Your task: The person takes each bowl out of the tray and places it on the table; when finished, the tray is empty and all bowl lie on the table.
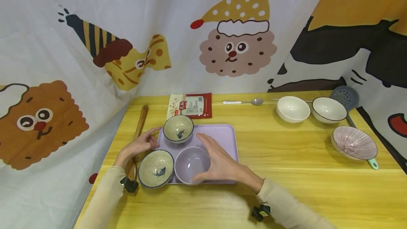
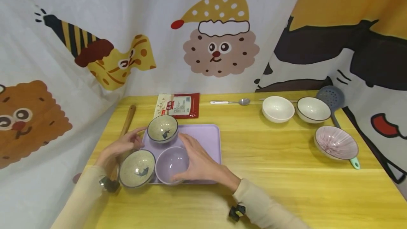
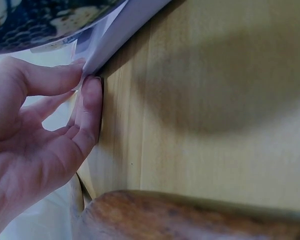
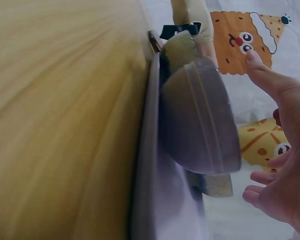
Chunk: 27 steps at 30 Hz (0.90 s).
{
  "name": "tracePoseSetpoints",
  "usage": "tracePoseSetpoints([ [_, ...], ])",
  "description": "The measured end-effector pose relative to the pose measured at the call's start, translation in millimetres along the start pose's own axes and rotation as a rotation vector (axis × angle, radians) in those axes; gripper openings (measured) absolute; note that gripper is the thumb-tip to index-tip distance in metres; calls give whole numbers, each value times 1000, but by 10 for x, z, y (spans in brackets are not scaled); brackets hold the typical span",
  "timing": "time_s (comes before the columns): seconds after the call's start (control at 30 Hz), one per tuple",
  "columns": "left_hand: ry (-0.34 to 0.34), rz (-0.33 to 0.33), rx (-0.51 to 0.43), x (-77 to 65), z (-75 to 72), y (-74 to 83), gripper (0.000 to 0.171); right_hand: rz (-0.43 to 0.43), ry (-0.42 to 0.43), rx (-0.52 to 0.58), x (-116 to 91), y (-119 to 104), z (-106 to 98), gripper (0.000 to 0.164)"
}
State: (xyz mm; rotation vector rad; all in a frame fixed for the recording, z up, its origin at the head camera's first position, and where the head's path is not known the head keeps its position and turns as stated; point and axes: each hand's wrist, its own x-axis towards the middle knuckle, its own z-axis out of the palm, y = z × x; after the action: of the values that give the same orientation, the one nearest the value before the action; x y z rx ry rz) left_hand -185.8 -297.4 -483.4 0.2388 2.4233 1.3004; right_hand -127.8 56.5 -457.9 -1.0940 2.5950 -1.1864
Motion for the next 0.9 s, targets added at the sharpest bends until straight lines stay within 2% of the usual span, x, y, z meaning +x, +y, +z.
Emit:
tracePoseSetpoints([
  [0.2,-2,7,-1,16,2,-6,85,24,-88,-21,-39,16,98,146],
  [0.43,-4,6,-4,25,3,-21,85,39,-134,-26,-75,15,154,148],
  [0.73,-5,6,-11,10,0,-19,84,19,-106,-8,-74,41,211,140],
  [0.9,-8,13,-16,5,-5,-23,85,19,-63,36,-80,62,238,134],
])
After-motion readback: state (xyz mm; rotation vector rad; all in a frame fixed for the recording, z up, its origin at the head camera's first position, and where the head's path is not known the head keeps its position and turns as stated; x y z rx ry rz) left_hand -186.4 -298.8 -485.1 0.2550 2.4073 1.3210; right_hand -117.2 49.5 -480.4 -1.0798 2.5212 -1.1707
